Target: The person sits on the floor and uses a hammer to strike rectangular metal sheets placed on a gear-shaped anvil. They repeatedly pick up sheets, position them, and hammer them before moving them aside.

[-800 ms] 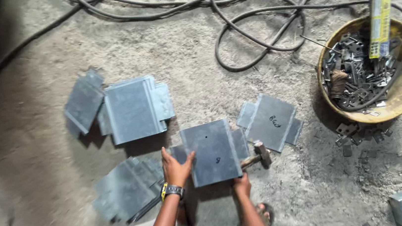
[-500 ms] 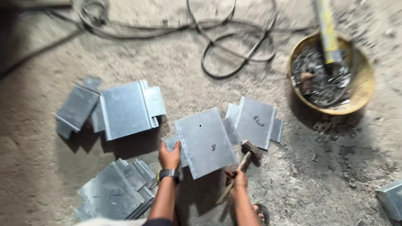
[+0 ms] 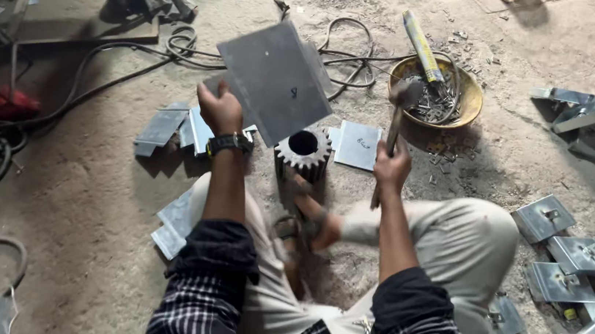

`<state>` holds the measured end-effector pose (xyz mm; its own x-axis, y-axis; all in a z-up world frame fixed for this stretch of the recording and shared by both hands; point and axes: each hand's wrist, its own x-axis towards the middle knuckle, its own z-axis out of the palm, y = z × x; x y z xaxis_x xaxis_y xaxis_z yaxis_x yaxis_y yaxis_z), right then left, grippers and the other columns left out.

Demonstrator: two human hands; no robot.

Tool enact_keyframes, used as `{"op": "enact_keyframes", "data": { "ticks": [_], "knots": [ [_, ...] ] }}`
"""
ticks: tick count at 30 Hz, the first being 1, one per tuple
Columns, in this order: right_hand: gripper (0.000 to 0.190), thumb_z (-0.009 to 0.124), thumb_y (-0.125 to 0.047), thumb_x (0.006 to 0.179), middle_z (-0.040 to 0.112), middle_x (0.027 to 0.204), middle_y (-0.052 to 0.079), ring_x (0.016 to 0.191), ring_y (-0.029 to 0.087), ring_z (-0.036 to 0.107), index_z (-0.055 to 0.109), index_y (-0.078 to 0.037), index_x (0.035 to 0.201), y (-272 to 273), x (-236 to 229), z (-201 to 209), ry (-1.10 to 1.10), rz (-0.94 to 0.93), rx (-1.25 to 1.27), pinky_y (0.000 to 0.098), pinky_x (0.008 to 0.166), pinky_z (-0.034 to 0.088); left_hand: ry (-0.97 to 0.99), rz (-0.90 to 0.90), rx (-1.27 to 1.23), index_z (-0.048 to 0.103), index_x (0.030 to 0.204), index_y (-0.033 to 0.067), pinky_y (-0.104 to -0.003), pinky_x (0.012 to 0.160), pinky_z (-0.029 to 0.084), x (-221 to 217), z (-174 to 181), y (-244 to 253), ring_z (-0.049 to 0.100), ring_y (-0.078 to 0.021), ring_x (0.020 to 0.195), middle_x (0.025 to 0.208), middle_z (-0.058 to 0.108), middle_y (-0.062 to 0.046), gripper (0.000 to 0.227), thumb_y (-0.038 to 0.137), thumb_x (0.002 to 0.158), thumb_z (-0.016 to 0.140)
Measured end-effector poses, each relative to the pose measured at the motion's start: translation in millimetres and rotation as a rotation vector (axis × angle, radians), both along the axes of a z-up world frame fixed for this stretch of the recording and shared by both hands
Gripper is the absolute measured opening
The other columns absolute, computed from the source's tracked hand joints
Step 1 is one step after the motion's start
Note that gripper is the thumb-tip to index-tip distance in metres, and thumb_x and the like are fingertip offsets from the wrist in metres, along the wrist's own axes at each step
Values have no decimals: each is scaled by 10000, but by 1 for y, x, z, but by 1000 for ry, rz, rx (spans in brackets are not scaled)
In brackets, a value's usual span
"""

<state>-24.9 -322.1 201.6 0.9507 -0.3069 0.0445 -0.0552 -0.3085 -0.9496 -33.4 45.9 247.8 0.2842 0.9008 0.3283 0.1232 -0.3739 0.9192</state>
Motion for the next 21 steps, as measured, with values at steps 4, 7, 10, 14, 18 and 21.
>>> {"op": "enact_keyframes", "data": {
  "ticks": [4,7,10,14,18,21],
  "knots": [
    [247,755,-240,971,712,792,93,665,140,655,730,-10,1057,-1,-1,35,-329,96,-193,357,605,499,109,-19,-72,526,1328,-23,-492,983,491,-17,12,4,613,-465,1179,1285,638,-288,480,283,975,636],
    [278,714,-278,992,670,728,103,629,134,614,734,-31,1120,-6,-15,15,-202,228,-153,363,577,472,244,-30,-78,550,1287,2,-505,978,494,-35,-37,-7,622,-473,1155,1238,666,-274,469,321,948,617],
    [347,713,-315,944,652,647,85,601,128,627,739,-59,1178,6,-8,-12,-82,281,-184,344,559,490,400,-146,-171,557,1252,-3,-523,971,488,-36,-91,-8,606,-494,1151,1226,647,-303,454,333,958,639],
    [337,693,-313,967,640,667,133,583,167,612,734,-70,1196,14,-2,-58,-154,239,-248,371,566,488,267,-114,-208,644,1188,11,-500,906,532,-29,-165,-25,693,-469,1046,1106,715,-279,389,239,878,702],
    [264,739,-240,939,717,885,145,742,255,651,736,-65,1136,18,3,-91,-613,-26,-559,385,651,523,418,-191,-282,645,1221,23,-501,922,530,-18,-204,-32,665,-463,1092,1142,702,-280,434,282,881,719],
    [219,779,-252,850,735,712,109,642,203,652,776,-58,950,2,14,-112,175,408,-163,380,588,503,545,-194,-300,646,1221,32,-500,946,527,5,-227,-45,674,-441,1110,1170,708,-252,462,344,885,703]
  ]
}}
